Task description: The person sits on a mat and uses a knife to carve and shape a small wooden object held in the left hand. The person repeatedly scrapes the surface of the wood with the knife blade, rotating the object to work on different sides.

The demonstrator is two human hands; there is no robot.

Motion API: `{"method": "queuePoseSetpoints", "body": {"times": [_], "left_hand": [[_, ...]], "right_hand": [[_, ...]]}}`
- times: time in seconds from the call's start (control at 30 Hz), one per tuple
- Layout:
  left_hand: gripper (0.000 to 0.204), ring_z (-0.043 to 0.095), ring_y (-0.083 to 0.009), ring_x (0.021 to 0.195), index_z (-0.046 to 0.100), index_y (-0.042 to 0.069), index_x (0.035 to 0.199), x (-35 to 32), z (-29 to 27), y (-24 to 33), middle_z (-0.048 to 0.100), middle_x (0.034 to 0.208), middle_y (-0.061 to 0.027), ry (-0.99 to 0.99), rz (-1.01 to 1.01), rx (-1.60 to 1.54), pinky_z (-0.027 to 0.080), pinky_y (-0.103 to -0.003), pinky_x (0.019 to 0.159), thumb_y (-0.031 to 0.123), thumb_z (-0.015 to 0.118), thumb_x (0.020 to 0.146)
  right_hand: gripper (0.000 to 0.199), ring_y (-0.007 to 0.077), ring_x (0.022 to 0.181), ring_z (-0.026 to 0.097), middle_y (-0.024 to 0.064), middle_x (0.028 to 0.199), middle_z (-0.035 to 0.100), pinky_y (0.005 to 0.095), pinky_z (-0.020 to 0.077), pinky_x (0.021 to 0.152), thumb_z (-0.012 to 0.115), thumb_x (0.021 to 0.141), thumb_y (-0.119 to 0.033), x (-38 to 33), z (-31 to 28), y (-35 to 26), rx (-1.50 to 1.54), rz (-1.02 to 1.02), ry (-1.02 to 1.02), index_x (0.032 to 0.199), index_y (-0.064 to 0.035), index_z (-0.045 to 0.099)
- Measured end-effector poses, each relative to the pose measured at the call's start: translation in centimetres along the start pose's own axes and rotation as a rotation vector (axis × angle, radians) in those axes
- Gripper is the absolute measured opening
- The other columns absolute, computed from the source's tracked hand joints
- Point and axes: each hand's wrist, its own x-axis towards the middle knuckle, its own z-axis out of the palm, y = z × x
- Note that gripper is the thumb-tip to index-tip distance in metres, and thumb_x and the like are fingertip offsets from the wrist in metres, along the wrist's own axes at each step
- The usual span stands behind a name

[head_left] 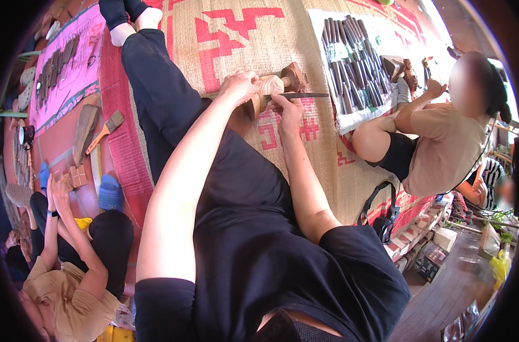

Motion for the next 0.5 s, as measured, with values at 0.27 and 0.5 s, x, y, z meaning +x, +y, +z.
{"method": "queuePoseSetpoints", "body": {"times": [0.27,0.5], "left_hand": [[0.038,0.059,-0.0260,0.098,0.061,0.011,0.108,0.8,0.0,-0.9,0.060,0.107,-0.0123,-0.072,-0.011,-0.070,0.046,-0.035,0.082,0.028,0.067,0.075],[0.037,0.059,-0.0254,0.098,0.061,0.012,0.109,0.3,0.0,-0.1,0.060,0.106,-0.0127,-0.060,-0.042,-0.030,0.046,-0.034,0.083,0.028,0.066,0.077]], "right_hand": [[0.010,0.0121,0.052,0.056,0.0062,0.065,0.062,0.0227,0.0460,0.052,0.070,0.072,-0.002,-1.1,1.3,-0.5,-0.003,0.051,-0.021,0.076,-0.0006,0.060],[0.011,0.0125,0.051,0.056,0.0069,0.065,0.061,0.0222,0.0453,0.049,0.069,0.074,-0.003,0.0,0.1,0.2,0.043,0.064,0.072,0.076,-0.0009,0.058]]}}
